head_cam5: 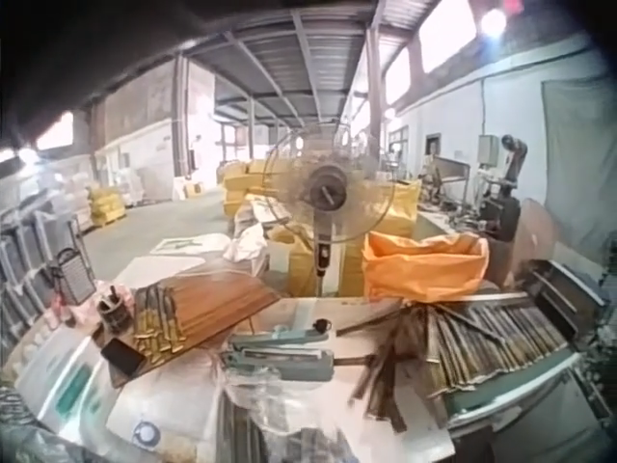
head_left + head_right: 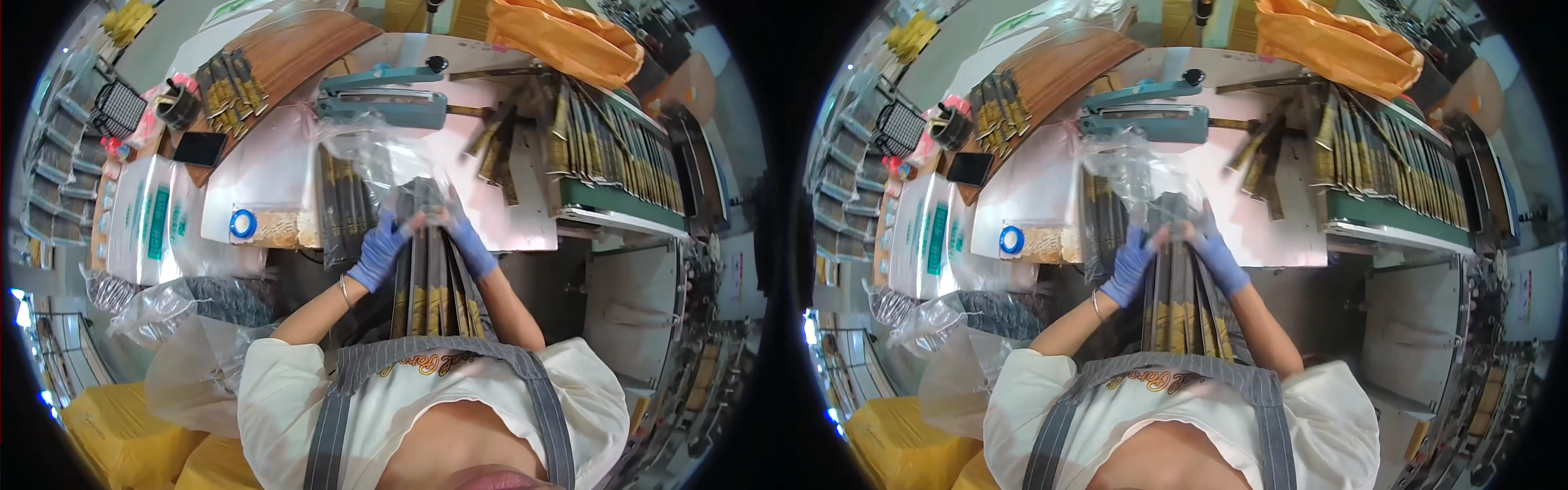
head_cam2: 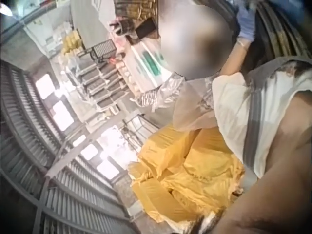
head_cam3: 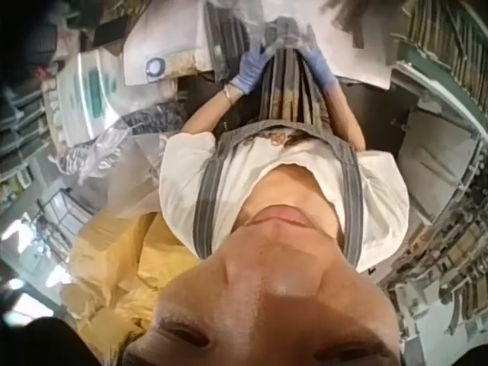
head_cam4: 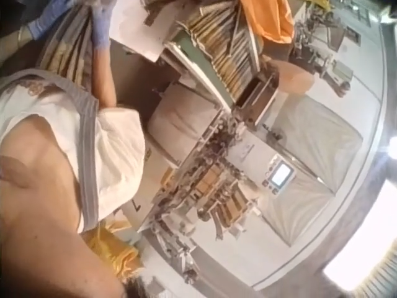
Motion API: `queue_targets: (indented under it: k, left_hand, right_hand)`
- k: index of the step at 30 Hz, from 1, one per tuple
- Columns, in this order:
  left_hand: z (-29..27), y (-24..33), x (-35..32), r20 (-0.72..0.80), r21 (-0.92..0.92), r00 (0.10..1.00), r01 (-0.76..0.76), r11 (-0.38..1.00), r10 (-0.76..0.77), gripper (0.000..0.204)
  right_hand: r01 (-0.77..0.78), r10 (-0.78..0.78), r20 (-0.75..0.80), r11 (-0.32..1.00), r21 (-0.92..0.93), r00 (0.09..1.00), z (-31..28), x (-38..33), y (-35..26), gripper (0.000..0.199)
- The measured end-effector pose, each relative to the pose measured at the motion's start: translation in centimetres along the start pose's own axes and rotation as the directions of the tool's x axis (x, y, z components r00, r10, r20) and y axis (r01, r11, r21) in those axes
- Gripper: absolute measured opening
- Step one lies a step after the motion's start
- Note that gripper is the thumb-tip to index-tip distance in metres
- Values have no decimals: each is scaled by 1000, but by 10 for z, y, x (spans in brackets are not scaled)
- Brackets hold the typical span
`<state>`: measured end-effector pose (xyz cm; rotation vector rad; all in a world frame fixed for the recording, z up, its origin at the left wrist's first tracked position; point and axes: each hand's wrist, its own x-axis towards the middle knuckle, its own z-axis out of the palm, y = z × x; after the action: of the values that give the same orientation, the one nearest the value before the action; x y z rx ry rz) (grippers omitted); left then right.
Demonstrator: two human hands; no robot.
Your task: Packaging bundles of incense sticks into plastic sleeves using a metal guide tool.
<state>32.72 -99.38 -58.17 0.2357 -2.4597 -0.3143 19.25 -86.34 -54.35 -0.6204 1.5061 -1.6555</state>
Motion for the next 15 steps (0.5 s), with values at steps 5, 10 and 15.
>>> queue_targets:
  k: [5, 10, 15]
  left_hand:
    - [0, 52, 4, 294, -214, 955, 15, 977, 50, 67]
    - [-11, 83, -33, 63, 72, 976, -210, 975, 206, 62]
    - [-84, 72, 14, 199, -283, 924, -265, 922, 326, 56]
  right_hand:
    - [-76, 130, -271, 976, 203, 954, -24, -56, 42, 53]
    - [-201, 187, -113, 972, -121, 976, -40, -108, 37, 62]
    - [-50, 61, 67, 988, -149, 996, -49, -133, -24, 37]
